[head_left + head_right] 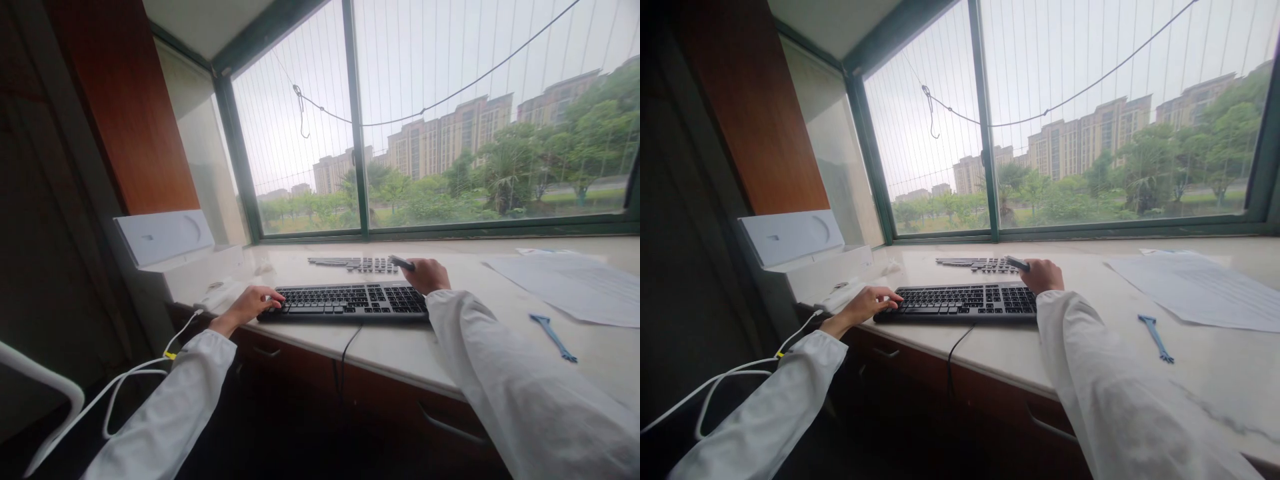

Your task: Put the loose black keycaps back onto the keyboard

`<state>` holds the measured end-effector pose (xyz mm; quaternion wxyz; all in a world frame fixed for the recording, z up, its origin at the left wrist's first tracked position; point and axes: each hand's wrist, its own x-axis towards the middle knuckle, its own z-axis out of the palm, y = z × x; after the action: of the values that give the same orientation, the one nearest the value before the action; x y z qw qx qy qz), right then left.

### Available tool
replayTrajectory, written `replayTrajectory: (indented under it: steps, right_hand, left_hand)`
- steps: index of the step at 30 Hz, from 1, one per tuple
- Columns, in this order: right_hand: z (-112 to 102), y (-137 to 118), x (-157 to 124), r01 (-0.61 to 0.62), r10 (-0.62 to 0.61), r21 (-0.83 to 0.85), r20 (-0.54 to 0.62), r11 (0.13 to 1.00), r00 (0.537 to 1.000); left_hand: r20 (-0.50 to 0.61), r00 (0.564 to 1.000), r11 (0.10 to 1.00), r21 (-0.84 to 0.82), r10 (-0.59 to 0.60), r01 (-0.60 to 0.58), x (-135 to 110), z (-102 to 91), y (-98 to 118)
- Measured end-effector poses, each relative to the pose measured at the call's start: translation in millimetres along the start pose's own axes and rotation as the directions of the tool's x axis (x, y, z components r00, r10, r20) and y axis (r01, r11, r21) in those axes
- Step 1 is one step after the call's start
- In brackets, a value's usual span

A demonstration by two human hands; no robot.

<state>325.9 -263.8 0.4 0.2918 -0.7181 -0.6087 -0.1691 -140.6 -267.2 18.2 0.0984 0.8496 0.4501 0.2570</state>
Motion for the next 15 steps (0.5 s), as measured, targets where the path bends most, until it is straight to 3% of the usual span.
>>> replayTrajectory:
  steps: [5,8,12,15]
  right_hand:
    - [0.8,0.0,-0.1,0.001,-0.001,0.001,-0.006,1.000,1.000]
    - [0.0,-1.8,-0.3,-0.004,0.004,0.010,0.002,1.000,1.000]
    - [-1.3,-4.9,-1.0,-0.016,0.016,0.019,0.010,1.000,1.000]
    - [-1.5,-6.1,-1.6,-0.022,0.022,0.027,0.007,0.999,1.000]
  left_hand:
    - [0.101,0.994,0.998,0.043,0.040,-0.044,-2.7,-13.0,9.1]
    - [0.017,1.000,0.996,0.093,0.009,-0.011,6.9,-12.9,12.5]
    - [-0.164,0.986,0.992,0.121,-0.011,0.032,47.0,-5.5,11.1]
    - [-0.164,0.983,0.992,0.088,-0.078,0.094,91.1,6.2,5.2]
